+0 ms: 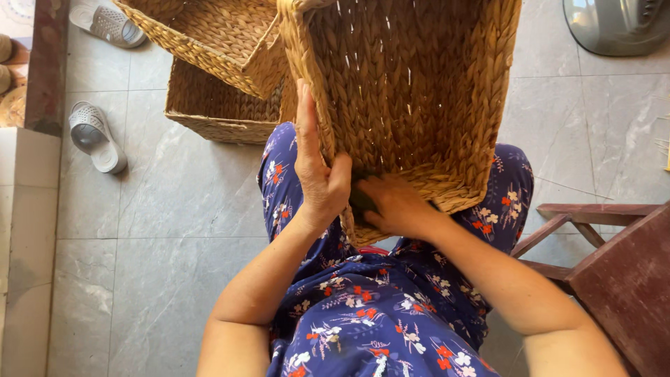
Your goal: The person sits on the floor and wipes a woven basket with a green cloth. They clean the exterior sides and top rim, then turn the basket to wipe the interior surfaces.
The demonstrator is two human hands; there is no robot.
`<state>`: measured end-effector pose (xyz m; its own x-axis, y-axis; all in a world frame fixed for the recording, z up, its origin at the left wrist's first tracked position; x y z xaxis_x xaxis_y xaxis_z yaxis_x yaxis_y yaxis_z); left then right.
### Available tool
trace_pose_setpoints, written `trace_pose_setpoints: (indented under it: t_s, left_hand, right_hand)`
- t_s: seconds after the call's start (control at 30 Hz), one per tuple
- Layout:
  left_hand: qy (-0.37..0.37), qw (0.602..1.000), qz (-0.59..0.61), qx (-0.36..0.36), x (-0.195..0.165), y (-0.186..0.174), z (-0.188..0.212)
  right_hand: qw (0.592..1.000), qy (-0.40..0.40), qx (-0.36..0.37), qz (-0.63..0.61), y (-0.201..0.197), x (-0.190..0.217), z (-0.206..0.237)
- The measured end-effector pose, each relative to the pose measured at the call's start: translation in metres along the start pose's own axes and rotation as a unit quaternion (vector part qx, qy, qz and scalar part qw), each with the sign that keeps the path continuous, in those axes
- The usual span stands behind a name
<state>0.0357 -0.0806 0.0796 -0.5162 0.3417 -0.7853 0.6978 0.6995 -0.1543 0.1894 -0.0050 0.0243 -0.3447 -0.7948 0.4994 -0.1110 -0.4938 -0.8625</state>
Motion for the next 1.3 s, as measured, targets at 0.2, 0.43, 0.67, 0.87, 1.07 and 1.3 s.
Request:
trace_pose_setpoints:
  t_s: [0.2,0.43,0.67,0.87,1.07,1.3]
  left_hand:
    - [0.009,0.999,0.051,0.001,0.002,0.001,0.004]
    - [0.032,0.997,0.062,0.039,0.021,0.01,-0.013]
    - [0.016,0.997,0.073,0.03,0.023,0.003,-0.013]
    - [0.016,0.997,0.077,0.022,0.017,-0.003,0.001]
    - [0.054,0.996,0.072,0.018,0.016,0.004,0.001]
    - [0.052,0.996,0.065,0.013,0.021,0.002,0.0]
  right_hand:
    - [0.966,0.16,0.051,0.197,-0.039,-0.046,0.025]
    - [0.99,0.143,-0.009,-0.013,-0.018,-0.04,0.017]
    - [0.996,0.008,-0.034,-0.077,0.02,-0.005,-0.018]
    - [0.962,0.163,0.021,0.219,-0.015,-0.045,0.026]
    - [0.982,0.139,0.014,0.131,-0.008,-0.038,0.016]
    - [0.996,0.03,-0.079,0.014,0.04,0.003,-0.016]
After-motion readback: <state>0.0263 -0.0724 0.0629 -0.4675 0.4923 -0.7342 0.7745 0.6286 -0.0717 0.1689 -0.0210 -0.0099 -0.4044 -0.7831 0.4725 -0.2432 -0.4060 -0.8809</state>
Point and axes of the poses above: each hand's wrist, its own z-axis away from the middle knuckle, its own y-axis out of the palm, x = y × z, the point moved 1 cm from there along -z, towards the middle knuckle, and after that the axes turned 2 degrees about -x, right-handed, at the moved point
